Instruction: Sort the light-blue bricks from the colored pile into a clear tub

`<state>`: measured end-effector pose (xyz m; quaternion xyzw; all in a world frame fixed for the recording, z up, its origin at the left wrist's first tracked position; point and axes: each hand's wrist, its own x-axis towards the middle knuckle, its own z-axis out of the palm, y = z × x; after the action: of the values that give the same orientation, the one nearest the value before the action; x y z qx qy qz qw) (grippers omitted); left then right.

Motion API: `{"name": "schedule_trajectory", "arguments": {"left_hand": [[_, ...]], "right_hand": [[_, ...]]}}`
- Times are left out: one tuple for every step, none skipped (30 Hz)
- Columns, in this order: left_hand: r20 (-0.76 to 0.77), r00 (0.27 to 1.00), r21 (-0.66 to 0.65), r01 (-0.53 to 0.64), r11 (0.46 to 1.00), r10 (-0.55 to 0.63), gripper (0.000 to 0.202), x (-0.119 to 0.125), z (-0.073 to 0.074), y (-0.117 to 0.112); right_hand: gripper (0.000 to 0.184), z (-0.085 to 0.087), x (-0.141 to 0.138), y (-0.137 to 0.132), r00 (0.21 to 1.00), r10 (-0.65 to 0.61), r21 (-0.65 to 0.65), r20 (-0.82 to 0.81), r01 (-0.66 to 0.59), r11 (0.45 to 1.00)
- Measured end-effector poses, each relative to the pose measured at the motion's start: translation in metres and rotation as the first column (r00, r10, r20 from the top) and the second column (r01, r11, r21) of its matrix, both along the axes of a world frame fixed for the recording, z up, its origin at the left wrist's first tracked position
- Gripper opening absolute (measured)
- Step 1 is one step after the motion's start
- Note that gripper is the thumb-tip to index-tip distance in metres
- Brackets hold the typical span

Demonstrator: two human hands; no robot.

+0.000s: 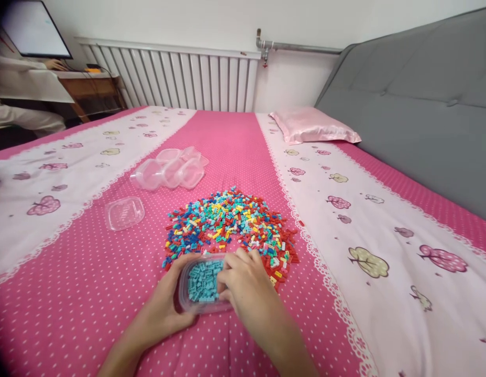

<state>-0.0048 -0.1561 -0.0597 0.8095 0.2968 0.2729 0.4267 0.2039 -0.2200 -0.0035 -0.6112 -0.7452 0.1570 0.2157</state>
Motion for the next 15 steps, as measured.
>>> {"name": "schedule_trajectory", "arguments": {"left_hand": [[-0.002,1.000,-0.005,0.000,1.000,0.000,0.086,0.000,0.000,0.000],[-0.002,1.000,-0.012,0.002,1.000,-0.002,0.086,0.000,0.000,0.000],[0.000,1.000,-0.017,0.004,1.000,-0.004,0.086,0.000,0.000,0.000],[0.003,1.000,-0.019,0.006,1.000,-0.006,0.085,0.000,0.000,0.000],[0.006,1.000,-0.019,0.008,1.000,-0.008,0.085,0.000,0.001,-0.001],[0.010,1.000,-0.017,0.009,1.000,-0.009,0.085,0.000,0.001,-0.001],[0.012,1.000,-0.016,0.009,1.000,-0.009,0.084,0.000,0.002,-0.001],[0.011,1.000,-0.016,0.008,1.000,-0.008,0.084,0.000,0.002,-0.001],[0.011,1.000,-0.016,0.007,1.000,-0.007,0.084,0.000,0.003,-0.001],[0.010,1.000,-0.018,0.006,1.000,-0.006,0.084,-0.001,0.003,-0.001],[0.009,1.000,-0.018,0.005,1.000,-0.005,0.084,-0.001,0.003,-0.002],[0.009,1.000,-0.019,0.007,1.000,-0.007,0.084,-0.001,0.003,-0.002],[0.010,1.000,-0.018,0.009,1.000,-0.008,0.084,0.000,0.003,-0.001],[0.012,1.000,-0.015,0.011,1.000,-0.010,0.083,0.000,0.003,-0.001],[0.013,1.000,-0.013,0.013,1.000,-0.013,0.082,0.000,0.004,-0.001]], "right_hand": [[0.019,-0.001,0.000,0.000,1.000,0.002,0.011,-0.001,-0.002,1.000],[0.018,-0.001,0.001,-0.001,1.000,0.007,0.019,0.001,-0.007,1.000],[0.017,-0.001,0.001,-0.001,1.000,0.014,0.023,0.004,-0.014,1.000],[0.017,-0.001,0.001,-0.001,1.000,0.021,0.025,0.008,-0.022,0.999],[0.018,-0.002,0.001,-0.002,1.000,0.028,0.025,0.013,-0.028,0.999],[0.018,-0.003,0.001,-0.002,0.999,0.032,0.028,0.020,-0.033,0.999],[0.019,-0.004,0.002,-0.002,0.999,0.036,0.034,0.029,-0.037,0.999],[0.020,-0.006,0.002,-0.003,0.998,0.041,0.045,0.039,-0.043,0.998],[0.020,-0.007,0.002,-0.003,0.998,0.045,0.057,0.047,-0.048,0.997],[0.021,-0.009,0.003,-0.002,0.998,0.045,0.070,0.050,-0.049,0.996],[0.021,-0.010,0.003,-0.002,0.998,0.040,0.081,0.049,-0.044,0.996],[0.021,-0.011,0.003,-0.002,0.998,0.034,0.085,0.045,-0.038,0.996],[0.021,-0.012,0.003,-0.002,0.999,0.029,0.081,0.039,-0.032,0.996],[0.021,-0.011,0.003,-0.002,0.999,0.023,0.072,0.034,-0.025,0.997],[0.021,-0.010,0.002,-0.002,0.999,0.019,0.060,0.032,-0.021,0.998]]}}
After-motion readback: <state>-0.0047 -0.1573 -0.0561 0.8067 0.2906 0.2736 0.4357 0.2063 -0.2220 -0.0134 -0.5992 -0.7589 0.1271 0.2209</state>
